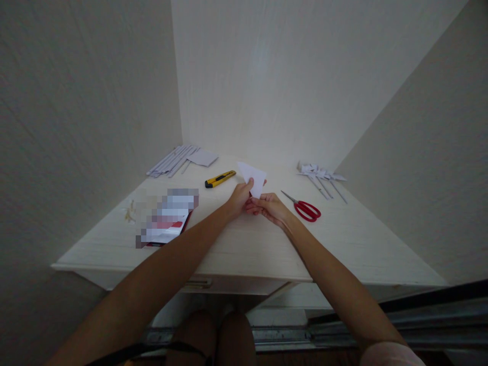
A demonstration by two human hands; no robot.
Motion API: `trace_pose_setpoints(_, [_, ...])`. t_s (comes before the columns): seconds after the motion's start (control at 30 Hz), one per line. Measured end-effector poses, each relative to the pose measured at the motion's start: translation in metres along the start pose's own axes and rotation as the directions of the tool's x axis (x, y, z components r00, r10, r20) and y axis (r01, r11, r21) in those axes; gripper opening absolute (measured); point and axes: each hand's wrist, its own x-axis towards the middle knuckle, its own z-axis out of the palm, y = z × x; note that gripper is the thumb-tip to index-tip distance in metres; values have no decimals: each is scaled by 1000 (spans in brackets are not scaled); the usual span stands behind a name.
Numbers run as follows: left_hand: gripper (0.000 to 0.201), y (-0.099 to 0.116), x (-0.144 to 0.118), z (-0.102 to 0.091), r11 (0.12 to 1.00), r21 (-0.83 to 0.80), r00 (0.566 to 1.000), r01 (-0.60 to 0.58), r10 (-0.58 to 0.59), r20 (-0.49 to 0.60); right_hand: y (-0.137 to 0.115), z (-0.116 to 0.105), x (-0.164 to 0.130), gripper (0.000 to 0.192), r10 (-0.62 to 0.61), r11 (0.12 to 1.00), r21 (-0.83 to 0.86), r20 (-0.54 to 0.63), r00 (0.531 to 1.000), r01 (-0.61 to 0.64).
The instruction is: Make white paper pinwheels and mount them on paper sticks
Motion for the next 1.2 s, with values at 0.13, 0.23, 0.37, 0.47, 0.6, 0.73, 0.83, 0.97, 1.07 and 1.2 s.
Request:
trace_pose_setpoints(0.13, [43,0,6,-5,999,-43,999,-5,3,-49,2,1,-1,26,13,1000,-8,23,1000,-13])
trace_pose_setpoints(0.23, [37,-3,17,-9,984,-76,969,-159,140,-205,1,-3,-1,26,73,997,-28,90,993,-70])
trace_pose_setpoints(0.37, [35,-1,25,-10,950,-157,944,-270,229,-237,-4,-11,-4,27,113,992,-69,162,980,-103])
trace_pose_setpoints(0.47, [41,6,22,-9,924,-235,942,-302,253,-219,-6,-14,-6,30,161,983,-126,209,965,-137])
trace_pose_setpoints(0.6, [45,13,17,-11,922,-250,944,-297,243,-224,-8,-17,-9,33,232,966,-171,259,938,-192])
trace_pose_setpoints(0.73, [48,16,20,-21,911,-278,937,-306,238,-254,-10,-23,-11,32,288,948,-225,301,909,-226])
trace_pose_setpoints(0.83, [54,18,24,-33,887,-268,891,-376,268,-365,-11,-30,-11,32,291,945,-235,296,910,-226])
trace_pose_setpoints(0.97, [51,15,24,-31,918,-129,880,-374,308,-361,-7,-35,-4,27,99,991,-96,95,990,-90])
trace_pose_setpoints(1.07, [34,8,18,-17,944,70,930,-321,329,-167,-3,-34,0,25,29,997,-69,27,999,-27])
trace_pose_setpoints(1.2, [19,2,11,-7,880,332,920,-341,385,-76,-1,-30,1,30,32,994,-107,79,996,-24])
